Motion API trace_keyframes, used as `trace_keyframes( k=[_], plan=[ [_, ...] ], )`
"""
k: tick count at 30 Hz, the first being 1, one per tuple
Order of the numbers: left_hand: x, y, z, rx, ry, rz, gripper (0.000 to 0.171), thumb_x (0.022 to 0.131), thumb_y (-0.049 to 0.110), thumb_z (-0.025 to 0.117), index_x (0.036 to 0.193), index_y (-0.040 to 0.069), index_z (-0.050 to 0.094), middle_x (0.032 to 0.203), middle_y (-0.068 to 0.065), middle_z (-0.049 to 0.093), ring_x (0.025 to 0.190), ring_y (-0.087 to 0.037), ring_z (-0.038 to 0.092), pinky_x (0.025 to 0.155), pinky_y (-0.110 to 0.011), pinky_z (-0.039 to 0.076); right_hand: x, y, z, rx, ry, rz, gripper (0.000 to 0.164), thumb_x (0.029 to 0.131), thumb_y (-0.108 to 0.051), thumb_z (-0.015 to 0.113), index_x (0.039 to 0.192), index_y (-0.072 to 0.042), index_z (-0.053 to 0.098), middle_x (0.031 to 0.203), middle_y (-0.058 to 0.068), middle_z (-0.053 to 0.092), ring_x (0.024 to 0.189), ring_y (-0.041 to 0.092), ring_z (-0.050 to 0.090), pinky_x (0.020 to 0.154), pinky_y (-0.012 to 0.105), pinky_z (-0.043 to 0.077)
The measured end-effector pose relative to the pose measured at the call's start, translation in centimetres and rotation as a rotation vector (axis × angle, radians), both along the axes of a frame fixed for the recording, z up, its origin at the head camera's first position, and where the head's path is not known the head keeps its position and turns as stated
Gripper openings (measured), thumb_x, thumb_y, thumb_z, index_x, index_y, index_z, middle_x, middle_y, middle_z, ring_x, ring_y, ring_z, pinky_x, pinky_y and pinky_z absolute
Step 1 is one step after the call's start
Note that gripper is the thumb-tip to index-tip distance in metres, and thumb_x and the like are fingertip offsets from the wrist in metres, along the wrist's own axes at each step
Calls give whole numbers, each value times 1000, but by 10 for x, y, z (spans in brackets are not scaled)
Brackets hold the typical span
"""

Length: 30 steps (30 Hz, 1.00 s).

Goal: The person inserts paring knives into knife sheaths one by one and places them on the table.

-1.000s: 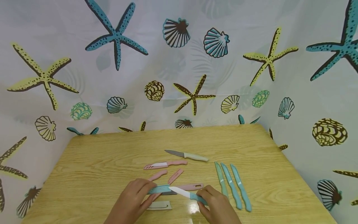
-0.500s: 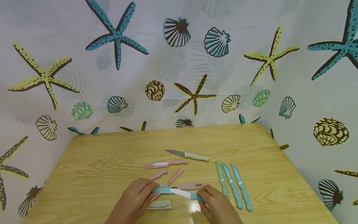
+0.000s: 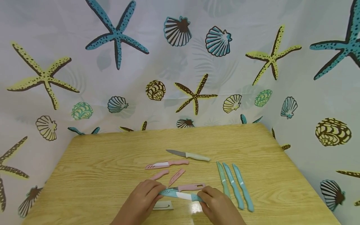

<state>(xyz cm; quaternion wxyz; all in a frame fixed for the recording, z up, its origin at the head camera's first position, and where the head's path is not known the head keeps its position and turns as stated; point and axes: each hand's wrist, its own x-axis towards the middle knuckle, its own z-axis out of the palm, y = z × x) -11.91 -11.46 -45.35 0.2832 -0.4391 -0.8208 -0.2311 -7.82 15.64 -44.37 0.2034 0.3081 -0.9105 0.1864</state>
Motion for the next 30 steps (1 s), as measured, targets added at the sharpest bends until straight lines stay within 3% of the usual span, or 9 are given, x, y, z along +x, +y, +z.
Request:
trace_keyframes(
  k=[7, 13, 22, 30],
  plan=[
    [-1, 11, -6, 22, 39, -67, 24, 100, 24, 50, 106, 8, 67, 99, 2, 62, 89, -11, 59, 80, -23, 49, -2, -5, -2, 19, 67, 42, 26, 63, -1, 86, 86, -3, 72, 85, 0, 62, 74, 12, 63, 66, 14, 51],
    [2, 18, -7, 2, -2, -49, 29, 100, 28, 47, 106, 9, 68, 101, 3, 63, 91, -11, 60, 83, -22, 49, -2, -9, -1, 24, 107, 34, 26, 63, -1, 86, 85, -4, 72, 85, 0, 63, 77, 14, 65, 68, 17, 53],
    [2, 22, -8, 7, 47, -58, 35, 102, 30, 39, 103, 9, 68, 99, 4, 62, 89, -10, 59, 81, -21, 48, -3, -9, -2, -5, 58, 46, 24, 64, -2, 85, 82, -6, 70, 82, -2, 60, 69, 6, 57, 61, 9, 45],
    [3, 21, -9, -4, 23, -51, 35, 102, 31, 42, 99, 9, 69, 97, 4, 63, 87, -10, 60, 78, -22, 49, -6, -8, -1, 20, 13, 45, 22, 66, -5, 84, 82, -8, 69, 81, -4, 58, 70, 6, 52, 61, 13, 45]
  ],
)
